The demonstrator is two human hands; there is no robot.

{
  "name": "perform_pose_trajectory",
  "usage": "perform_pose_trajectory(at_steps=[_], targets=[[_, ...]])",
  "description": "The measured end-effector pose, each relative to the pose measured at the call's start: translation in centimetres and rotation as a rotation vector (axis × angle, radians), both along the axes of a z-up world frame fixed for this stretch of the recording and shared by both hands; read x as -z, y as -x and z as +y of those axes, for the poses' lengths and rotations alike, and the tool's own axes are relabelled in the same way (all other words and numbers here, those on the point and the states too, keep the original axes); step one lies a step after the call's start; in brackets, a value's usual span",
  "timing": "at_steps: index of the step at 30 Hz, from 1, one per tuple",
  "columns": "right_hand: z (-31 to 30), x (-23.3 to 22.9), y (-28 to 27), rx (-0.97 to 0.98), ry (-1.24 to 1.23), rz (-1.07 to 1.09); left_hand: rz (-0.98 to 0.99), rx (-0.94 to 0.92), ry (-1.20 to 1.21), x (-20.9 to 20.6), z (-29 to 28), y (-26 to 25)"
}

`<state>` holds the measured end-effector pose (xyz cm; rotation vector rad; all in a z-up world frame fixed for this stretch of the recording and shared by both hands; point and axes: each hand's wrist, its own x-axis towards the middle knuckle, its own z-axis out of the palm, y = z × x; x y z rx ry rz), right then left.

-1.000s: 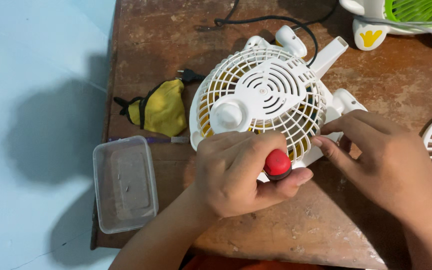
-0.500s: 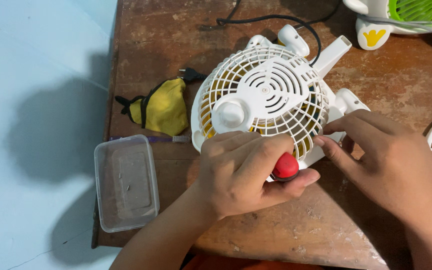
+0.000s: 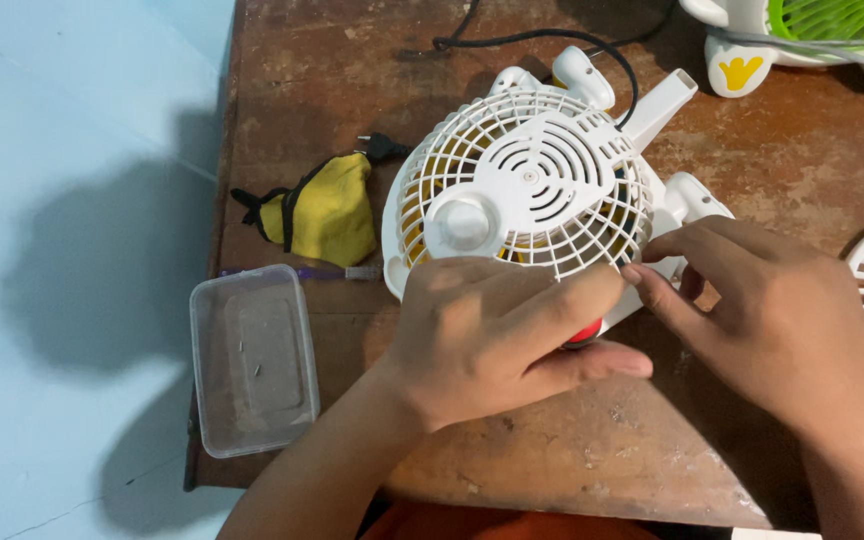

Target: The person disassembles a small electric fan on a wooden table. They use a screwdriver to remove screws from the fan's front grille, then separate the grille from the fan body, exposing the blades and internal components.

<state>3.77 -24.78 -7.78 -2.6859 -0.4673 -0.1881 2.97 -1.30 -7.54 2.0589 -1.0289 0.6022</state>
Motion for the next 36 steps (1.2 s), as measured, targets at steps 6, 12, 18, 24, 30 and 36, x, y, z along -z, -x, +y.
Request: perform_pose_trajectory(at_steps=[6,12,18,24,30,36], targets=[[-0.2,-0.1,0.6,0.002,0.044,-0.097,0.142,0.05,-0.049,-1.7,0.9,0.4],[-0.8,0.2,1.1,-0.061,-0.149,-0.172,0.29,0.388,0.127,-1.1,1.6,-0.1],[0.3,2.5,1.4,-0.367,-0.512,-0.211,0.638,0.625,0.203,0.8,2.0,-0.8],[0.4,4.6,0.9,-0.455,-0.534,0.079,0.567,0.387,0.238,1.0,1.4,-0.2],[1.2,6.2,1.5,-0.294,-0.895,0.443,0.419,0.14,0.24,1.0,0.1,0.3],[1.0,6.1,1.2,-0.399,-0.907,0.482,0.655,0.331,0.209,0.7,0.1,-0.2]])
